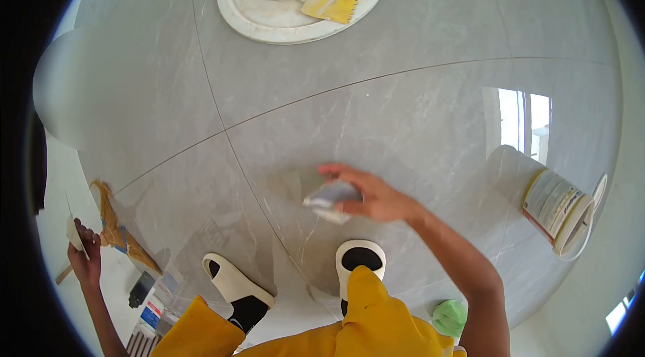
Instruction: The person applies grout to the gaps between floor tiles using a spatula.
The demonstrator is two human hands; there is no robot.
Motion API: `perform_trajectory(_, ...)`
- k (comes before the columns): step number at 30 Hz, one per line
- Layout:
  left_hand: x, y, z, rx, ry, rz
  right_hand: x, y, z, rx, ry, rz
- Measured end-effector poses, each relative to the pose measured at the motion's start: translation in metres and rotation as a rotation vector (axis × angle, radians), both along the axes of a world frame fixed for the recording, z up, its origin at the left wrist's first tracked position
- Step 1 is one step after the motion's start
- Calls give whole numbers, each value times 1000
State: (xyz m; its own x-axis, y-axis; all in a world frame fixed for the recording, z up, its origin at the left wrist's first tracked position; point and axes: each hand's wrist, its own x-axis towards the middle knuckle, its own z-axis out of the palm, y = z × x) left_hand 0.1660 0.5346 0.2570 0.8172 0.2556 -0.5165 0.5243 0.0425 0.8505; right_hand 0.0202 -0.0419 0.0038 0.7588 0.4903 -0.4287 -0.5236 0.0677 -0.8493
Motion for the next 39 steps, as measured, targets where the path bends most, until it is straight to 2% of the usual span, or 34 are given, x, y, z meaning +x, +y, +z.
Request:
perform_trajectory(2,-9,-10,-1,-105,-27,-57,37,-41,-2,-91,-52,-123)
perform_trajectory(3,-12,-7,-7,-160,-38,-85,53,-69,1,-90,-13,-317)
perform_trajectory(5,-24,-15,-13,-159,-42,-58,69,-130,8,-102,-220,-729)
perform_trajectory(6,-28,-14,-19,-160,-40,-43,65,-161,12,-54,-224,-896)
perform_trajectory(7,-32,5,-28,-218,-55,-151,61,-182,28,8,-280,-969)
perform_trajectory(8,-34,3,-34,-151,-16,-81,55,-187,55,-27,-301,-1008)
perform_trajectory(9,-29,-1,-38,-239,-2,-292,51,-192,76,-63,-306,-991)
perform_trajectory(10,-31,-10,-46,-87,81,-131,47,-190,87,-92,-290,-971)
perform_trajectory(11,-33,-23,-59,-79,58,-41,44,-170,106,-142,-267,-917)
perform_trajectory(12,-30,-18,-74,-176,14,-185,44,-147,126,-183,-261,-866)
perform_trajectory(15,-24,-67,-105,-281,26,-308,44,-67,170,-340,-181,-588)
perform_trajectory(17,-23,-87,-130,-328,60,-404,47,2,195,-535,-288,-430)
perform_trajectory(18,-23,-97,-140,-359,79,-436,45,31,210,-703,-256,-352)
perform_trajectory(19,-21,-108,-146,-399,92,-469,44,65,228,-808,-333,-274)
perform_trajectory(20,-22,-116,-153,-438,109,-498,46,83,233,-935,-530,-89)
perform_trajectory(21,-23,-122,-159,-476,130,-520,45,100,232,-937,-663,-80)
perform_trajectory(22,-24,-128,-163,-491,149,-533,49,117,235,-998,-715,39)
perform_trajectory(24,-22,-137,-168,-514,173,-553,54,143,231,-1019,-758,115)
perform_trajectory(27,-17,-138,-176,-561,191,-593,57,183,219,-1034,-861,147)
perform_trajectory(31,-20,-136,-164,-569,143,-575,52,234,208,-1098,-887,18)
perform_trajectory(34,-16,-126,-165,-573,61,-513,46,265,195,-1162,-1021,111)
perform_trajectory(36,-5,-119,-177,-553,1,-444,38,272,196,-1173,-875,85)
perform_trajectory(38,23,-97,-170,-579,0,-400,32,264,191,-1152,-715,30)
perform_trajectory(39,40,-86,-183,-552,-79,-359,28,263,184,-1138,-565,-73)
